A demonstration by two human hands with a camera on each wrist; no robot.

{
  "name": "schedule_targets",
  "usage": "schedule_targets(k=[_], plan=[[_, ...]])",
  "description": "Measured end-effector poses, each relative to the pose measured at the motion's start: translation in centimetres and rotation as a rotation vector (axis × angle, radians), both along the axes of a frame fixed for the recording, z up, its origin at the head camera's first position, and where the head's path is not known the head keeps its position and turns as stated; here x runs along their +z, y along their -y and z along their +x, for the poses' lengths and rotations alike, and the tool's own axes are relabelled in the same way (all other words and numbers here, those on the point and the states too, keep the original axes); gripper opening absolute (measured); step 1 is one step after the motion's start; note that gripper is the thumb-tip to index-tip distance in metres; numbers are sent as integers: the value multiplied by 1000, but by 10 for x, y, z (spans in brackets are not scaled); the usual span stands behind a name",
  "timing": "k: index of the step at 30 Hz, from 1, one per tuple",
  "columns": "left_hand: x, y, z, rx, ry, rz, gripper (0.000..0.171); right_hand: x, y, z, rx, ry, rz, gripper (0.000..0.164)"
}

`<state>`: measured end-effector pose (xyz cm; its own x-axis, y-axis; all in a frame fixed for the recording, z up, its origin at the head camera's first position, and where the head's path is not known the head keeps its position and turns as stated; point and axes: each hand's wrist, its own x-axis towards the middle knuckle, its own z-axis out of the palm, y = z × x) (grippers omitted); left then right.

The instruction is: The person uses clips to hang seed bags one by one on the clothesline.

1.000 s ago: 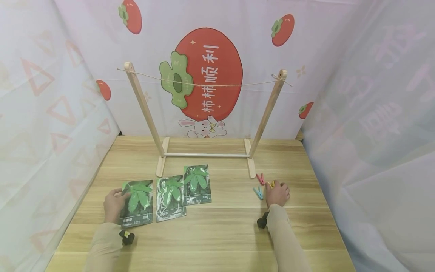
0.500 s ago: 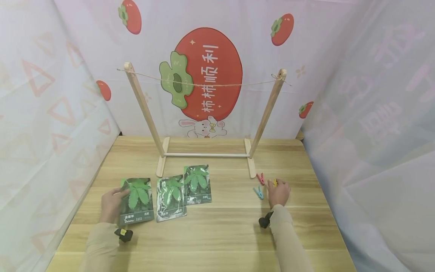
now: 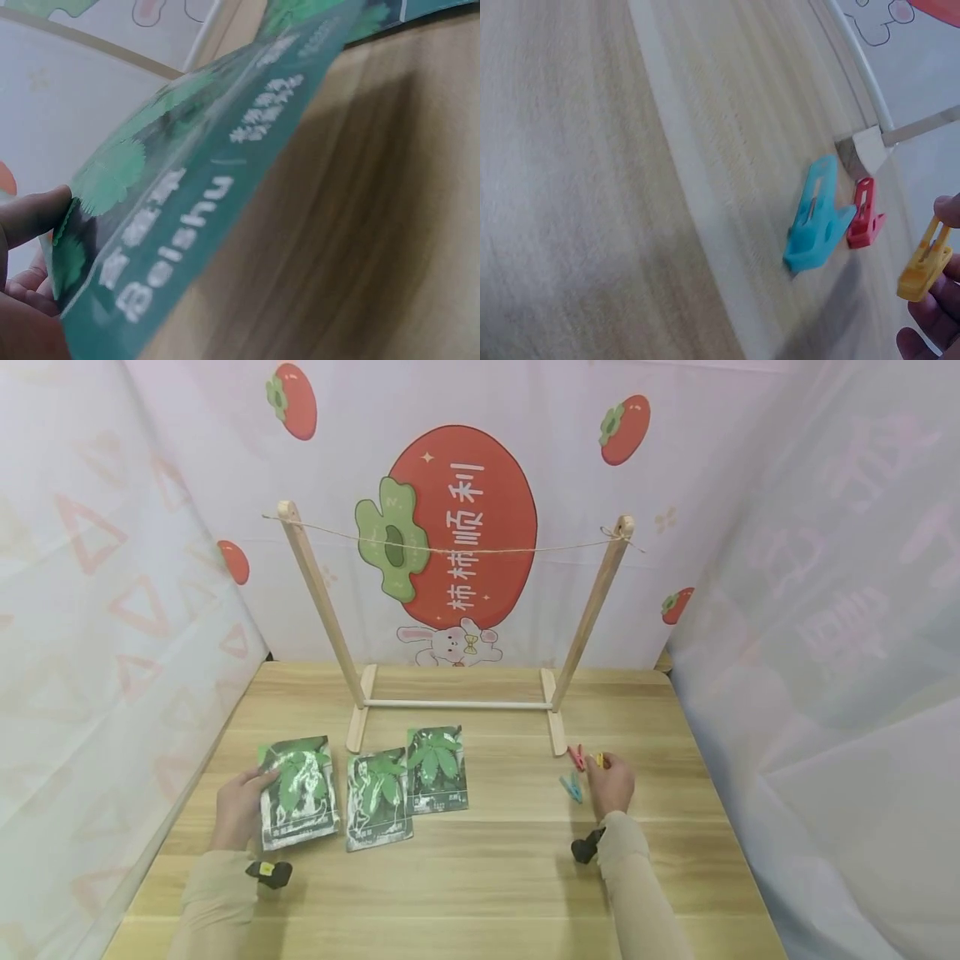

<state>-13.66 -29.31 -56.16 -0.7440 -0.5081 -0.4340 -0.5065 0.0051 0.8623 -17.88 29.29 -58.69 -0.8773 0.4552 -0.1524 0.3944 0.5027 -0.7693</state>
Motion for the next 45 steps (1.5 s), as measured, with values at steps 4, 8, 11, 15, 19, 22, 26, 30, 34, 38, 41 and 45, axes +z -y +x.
schedule_targets(k=[4, 8, 11, 15, 19, 22, 26, 30, 34, 38, 41, 45], plan=[[10, -3, -4, 8, -15, 33, 37, 5, 3, -3, 11, -22, 12, 49], [23, -7, -7, 11, -33, 76, 29, 15, 7, -5, 16, -25, 0, 48], [31, -11, -8, -4, -47, 96, 28, 22, 10, -7, 22, -31, -21, 48], [39, -14, -11, -15, -66, 111, 30, 30, 13, -9, 35, -74, -14, 46], [44, -15, -13, -24, -71, 106, 36, 36, 16, -11, 42, -123, 1, 44], [47, -15, -15, -22, -76, 109, 36, 42, 16, -12, 58, -140, 3, 44], [54, -20, -20, -10, -124, 129, 30, 51, 17, -15, 76, -179, 9, 43], [61, -30, -25, -26, -168, 138, 27, 59, 17, -18, 73, -226, 14, 40], [64, -35, -30, -40, -169, 133, 29, 64, 20, -22, 71, -238, -6, 38], [66, -38, -34, -29, -184, 141, 24, 73, 22, -25, 80, -247, -41, 36], [70, -42, -37, -31, -207, 158, 24, 83, 25, -26, 92, -261, -51, 35], [75, -47, -42, -45, -224, 172, 24, 94, 29, -28, 107, -290, -59, 33]])
